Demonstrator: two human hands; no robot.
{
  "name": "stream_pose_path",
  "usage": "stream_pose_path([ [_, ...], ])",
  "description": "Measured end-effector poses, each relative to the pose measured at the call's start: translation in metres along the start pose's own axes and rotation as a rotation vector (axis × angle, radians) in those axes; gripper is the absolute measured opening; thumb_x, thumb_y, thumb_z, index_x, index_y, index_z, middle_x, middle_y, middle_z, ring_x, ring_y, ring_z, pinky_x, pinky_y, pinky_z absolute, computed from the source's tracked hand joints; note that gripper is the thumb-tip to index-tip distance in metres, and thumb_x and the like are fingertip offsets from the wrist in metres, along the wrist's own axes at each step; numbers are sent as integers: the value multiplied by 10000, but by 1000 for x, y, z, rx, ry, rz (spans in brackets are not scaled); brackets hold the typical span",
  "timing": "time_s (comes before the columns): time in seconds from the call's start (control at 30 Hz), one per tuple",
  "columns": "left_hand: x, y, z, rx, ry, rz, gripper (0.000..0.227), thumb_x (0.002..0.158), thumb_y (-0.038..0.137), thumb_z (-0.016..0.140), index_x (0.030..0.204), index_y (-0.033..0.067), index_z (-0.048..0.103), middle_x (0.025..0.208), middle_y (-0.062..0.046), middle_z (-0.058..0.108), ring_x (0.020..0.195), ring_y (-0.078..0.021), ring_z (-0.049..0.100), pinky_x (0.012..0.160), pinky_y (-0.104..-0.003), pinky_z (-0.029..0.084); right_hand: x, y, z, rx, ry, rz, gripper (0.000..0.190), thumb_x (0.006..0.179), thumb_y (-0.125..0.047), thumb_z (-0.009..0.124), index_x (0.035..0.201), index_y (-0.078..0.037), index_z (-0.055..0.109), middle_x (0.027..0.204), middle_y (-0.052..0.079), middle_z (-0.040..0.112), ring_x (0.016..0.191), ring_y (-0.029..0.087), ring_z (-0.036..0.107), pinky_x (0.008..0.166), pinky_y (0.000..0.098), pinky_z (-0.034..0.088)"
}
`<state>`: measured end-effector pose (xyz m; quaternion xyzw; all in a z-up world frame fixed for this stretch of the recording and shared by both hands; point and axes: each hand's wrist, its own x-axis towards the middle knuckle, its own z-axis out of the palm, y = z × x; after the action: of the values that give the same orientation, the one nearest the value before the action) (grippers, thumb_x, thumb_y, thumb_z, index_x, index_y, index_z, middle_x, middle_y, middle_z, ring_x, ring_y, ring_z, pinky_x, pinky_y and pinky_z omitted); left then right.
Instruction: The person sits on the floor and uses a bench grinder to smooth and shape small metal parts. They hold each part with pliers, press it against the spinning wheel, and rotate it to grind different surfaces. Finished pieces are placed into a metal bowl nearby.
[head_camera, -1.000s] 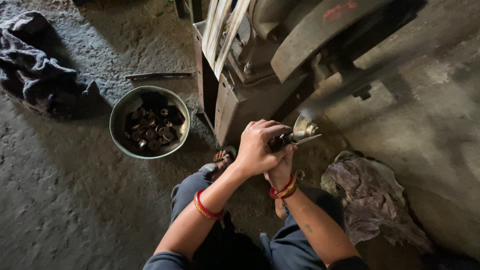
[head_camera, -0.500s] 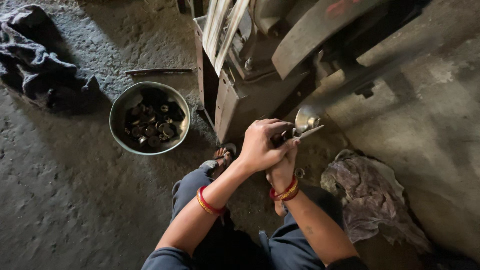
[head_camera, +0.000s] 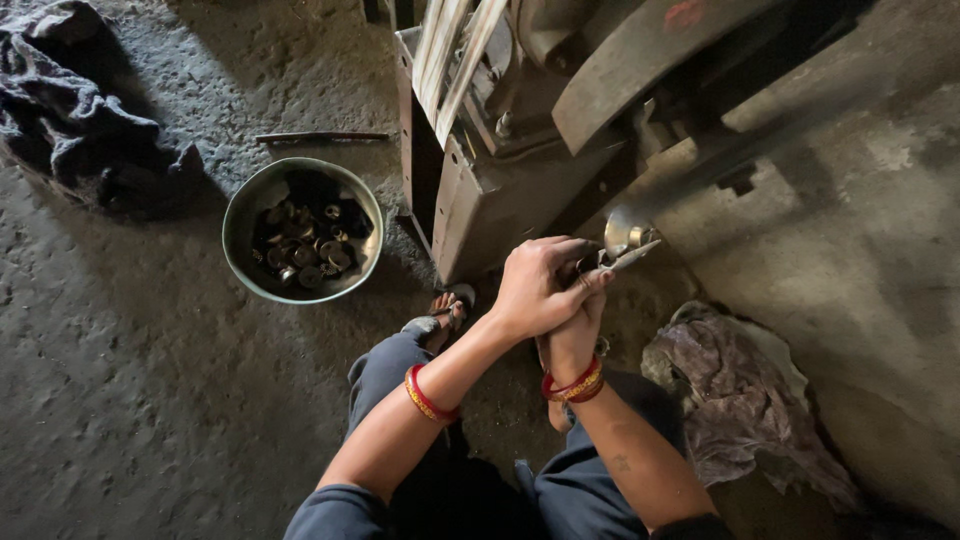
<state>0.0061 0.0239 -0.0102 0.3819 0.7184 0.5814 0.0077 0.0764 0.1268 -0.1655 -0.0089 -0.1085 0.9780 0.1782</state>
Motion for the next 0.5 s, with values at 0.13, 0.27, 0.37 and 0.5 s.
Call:
stream_pose_path([
  [0.13, 1, 0, 4, 6, 7, -16, 428, 820, 382, 754, 1060, 28, 756, 873, -156, 706, 796, -342, 696, 697, -398, 539, 5, -6, -11, 221, -66, 39, 572, 1095, -473, 444, 1432, -13, 485, 1432, 99, 527, 1314, 194, 505, 1142, 342, 384],
  [0.27, 2, 1, 5, -10, 9, -17, 410, 836, 390, 753, 1035, 31, 748, 895, -157, 719, 818, -338, 708, 711, -399, 544, 6, -6, -16, -216, -100, -102, 470, 1157, -417, 442, 1401, -23, 516, 1384, 111, 532, 1259, 195, 531, 1092, 358, 434],
  [0.37, 2, 3, 6, -2, 10, -46, 404, 845, 406, 752, 1021, 42, 757, 905, -158, 733, 835, -343, 714, 720, -402, 549, 3, -8, -2, -1349, 51, -380, 362, 1146, -345, 418, 1324, -51, 530, 1300, 84, 600, 1173, 173, 606, 996, 343, 488],
  [0.5, 4, 3, 11, 15, 42, -32, 421, 855, 417, 737, 1072, 57, 761, 952, -160, 744, 885, -344, 725, 757, -399, 561, 1, -7, 28, -1540, 161, -465, 295, 1097, -267, 478, 1276, -37, 519, 1224, 80, 637, 1085, 183, 648, 892, 327, 531],
])
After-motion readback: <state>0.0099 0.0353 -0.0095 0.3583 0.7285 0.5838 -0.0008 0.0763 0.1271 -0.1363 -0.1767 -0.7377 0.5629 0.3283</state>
